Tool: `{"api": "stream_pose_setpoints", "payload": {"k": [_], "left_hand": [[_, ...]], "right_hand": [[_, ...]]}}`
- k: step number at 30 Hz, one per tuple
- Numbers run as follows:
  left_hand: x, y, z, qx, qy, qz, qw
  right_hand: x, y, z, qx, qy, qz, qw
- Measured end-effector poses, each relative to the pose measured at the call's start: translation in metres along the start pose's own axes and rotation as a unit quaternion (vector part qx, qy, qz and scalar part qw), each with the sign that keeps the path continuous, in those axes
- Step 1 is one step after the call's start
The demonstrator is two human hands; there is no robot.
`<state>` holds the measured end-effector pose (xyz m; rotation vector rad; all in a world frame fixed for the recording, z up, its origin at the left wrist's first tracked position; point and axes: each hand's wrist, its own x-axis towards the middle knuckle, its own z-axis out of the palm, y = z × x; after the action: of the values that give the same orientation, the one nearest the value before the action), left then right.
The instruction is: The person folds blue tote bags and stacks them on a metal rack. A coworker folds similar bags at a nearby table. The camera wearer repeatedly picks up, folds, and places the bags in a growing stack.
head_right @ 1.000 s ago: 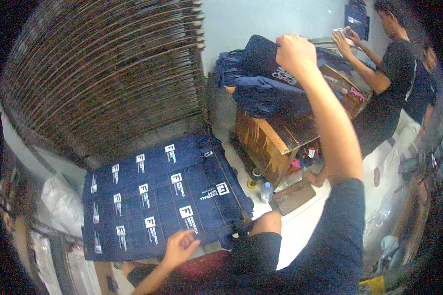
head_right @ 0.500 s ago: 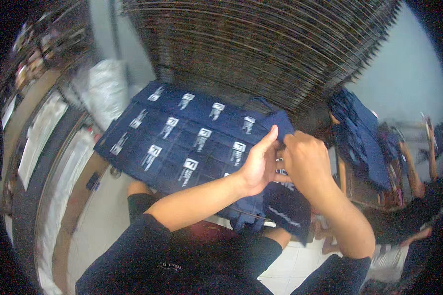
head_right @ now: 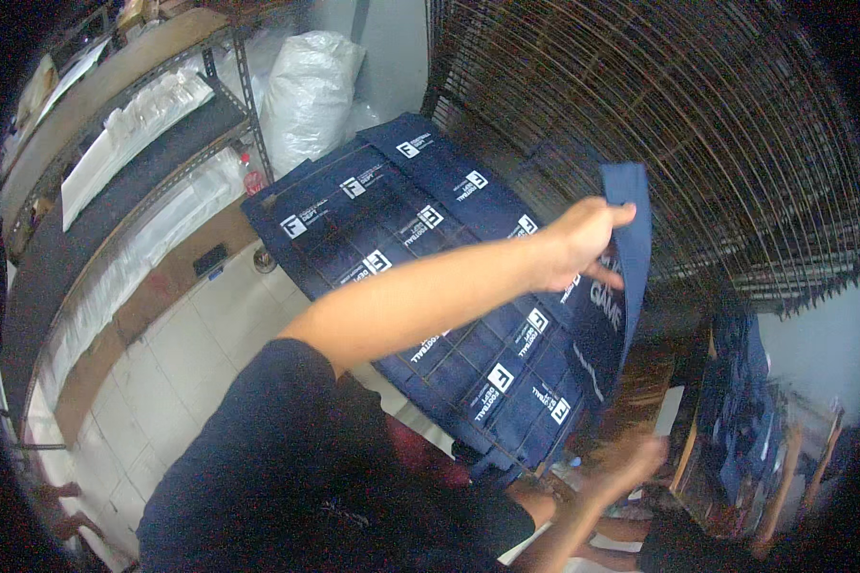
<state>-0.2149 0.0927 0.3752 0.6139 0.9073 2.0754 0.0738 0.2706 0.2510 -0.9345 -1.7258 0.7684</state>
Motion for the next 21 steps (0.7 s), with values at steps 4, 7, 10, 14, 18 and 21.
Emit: {"api": "stream_pose_setpoints", "payload": {"k": [4, 7, 10, 14, 18, 21], "left_hand": [[0.020, 0.059, -0.051, 0.066, 0.036, 0.036, 0.997], [0.014, 0.098, -0.102, 0.111, 0.050, 0.118, 0.985], [-0.016, 0.138, -0.172, 0.125, 0.116, 0.180, 0.969], [-0.054, 0.164, -0.280, 0.143, 0.205, 0.236, 0.939], [-0.064, 0.149, -0.370, 0.101, 0.346, 0.207, 0.910], [-0.074, 0.121, -0.466, 0.075, 0.408, 0.151, 0.897]], "right_hand": [[-0.086, -0.041, 0.102, 0.422, -0.402, 0.446, 0.679], [-0.073, -0.076, 0.172, 0.534, -0.404, 0.381, 0.638], [-0.064, -0.112, 0.239, 0.482, -0.393, 0.323, 0.713], [-0.092, -0.139, 0.336, 0.454, -0.394, 0.256, 0.757], [-0.142, -0.113, 0.430, 0.437, -0.343, 0.191, 0.809], [-0.181, -0.084, 0.484, 0.360, -0.380, 0.204, 0.827]]}}
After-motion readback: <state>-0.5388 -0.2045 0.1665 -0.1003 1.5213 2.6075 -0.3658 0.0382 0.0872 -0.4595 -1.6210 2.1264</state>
